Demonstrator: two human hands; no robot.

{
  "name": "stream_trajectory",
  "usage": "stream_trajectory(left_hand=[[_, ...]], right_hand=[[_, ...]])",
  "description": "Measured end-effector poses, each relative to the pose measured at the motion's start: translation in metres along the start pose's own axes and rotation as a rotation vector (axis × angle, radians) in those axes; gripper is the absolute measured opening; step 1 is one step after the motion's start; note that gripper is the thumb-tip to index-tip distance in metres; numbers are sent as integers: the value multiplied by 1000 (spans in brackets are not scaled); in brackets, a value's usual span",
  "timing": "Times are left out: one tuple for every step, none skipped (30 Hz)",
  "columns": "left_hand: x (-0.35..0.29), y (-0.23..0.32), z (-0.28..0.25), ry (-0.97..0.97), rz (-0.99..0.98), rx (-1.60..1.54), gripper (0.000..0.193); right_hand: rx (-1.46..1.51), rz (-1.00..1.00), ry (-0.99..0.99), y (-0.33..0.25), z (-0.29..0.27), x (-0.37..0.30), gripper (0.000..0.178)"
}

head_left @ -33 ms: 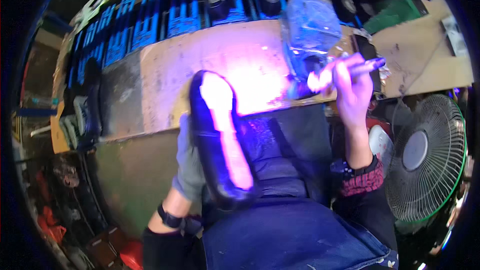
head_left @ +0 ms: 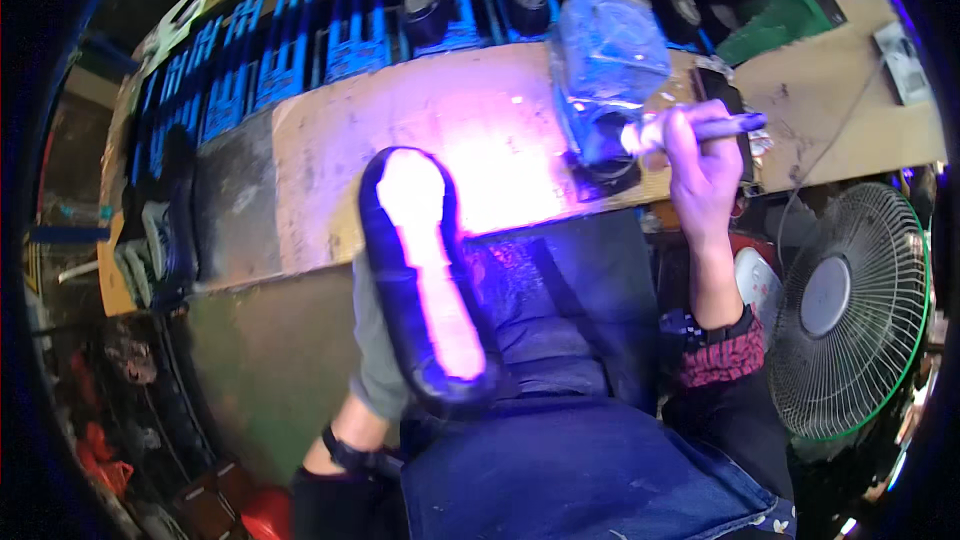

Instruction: Applying adhesive to the edges of shoe soles using a manual brush applicator.

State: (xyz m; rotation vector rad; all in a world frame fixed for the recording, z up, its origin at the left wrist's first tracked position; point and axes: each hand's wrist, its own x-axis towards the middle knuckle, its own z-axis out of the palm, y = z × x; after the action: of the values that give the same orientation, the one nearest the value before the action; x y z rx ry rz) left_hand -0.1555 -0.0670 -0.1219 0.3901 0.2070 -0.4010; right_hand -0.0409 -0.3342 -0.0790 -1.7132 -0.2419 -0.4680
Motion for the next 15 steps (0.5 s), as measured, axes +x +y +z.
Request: stream_trajectory(left_hand=[[0,-5,1,-19,12,-11,54],[6,-11,-3,-44,3,-26,54],[1,-18,-6,-46,16,-40,54],[-3,-23,-10,-47,29,-54,54],[-7,-28,-15,-43,54,-72,53],[-11,-32,-19,-38,80,-88,53],[-15,-35,-22,-29,111,-104,53],[-19,-36,-23,-19,143,-118,53],[-17,-33,-23,-95,62,-269,55],[-16,-35,0,-131,186,-149,49],[-11,-36,0,15,128,-92,51],[-7,-37,-6,163,62,-39,53],[-6,-38,-12,185,69,-2,54],[-6,-40,-13,210,100,101,53],[-7,-41,-15,223,108,128,53]], right_hand=[[-206,-40,-28,13,-13,8,16],[-428,-69,-43,29,-26,11,18],[-562,-233,-71,39,-26,13,19],[-637,-311,-141,43,-28,14,19],[-619,-231,-156,37,-24,12,18],[-600,-152,-171,31,-21,11,17],[-558,-121,-126,30,-22,11,16],[-515,-90,-81,30,-26,11,15],[-440,-54,-22,36,-33,10,14],[-405,27,-47,39,-37,7,14],[-232,39,-29,44,-39,2,14],[-63,57,-7,49,-38,-5,13],[9,67,-31,46,-33,-11,12],[80,79,-54,39,-28,-15,11],[138,123,-124,28,-15,-23,10]])
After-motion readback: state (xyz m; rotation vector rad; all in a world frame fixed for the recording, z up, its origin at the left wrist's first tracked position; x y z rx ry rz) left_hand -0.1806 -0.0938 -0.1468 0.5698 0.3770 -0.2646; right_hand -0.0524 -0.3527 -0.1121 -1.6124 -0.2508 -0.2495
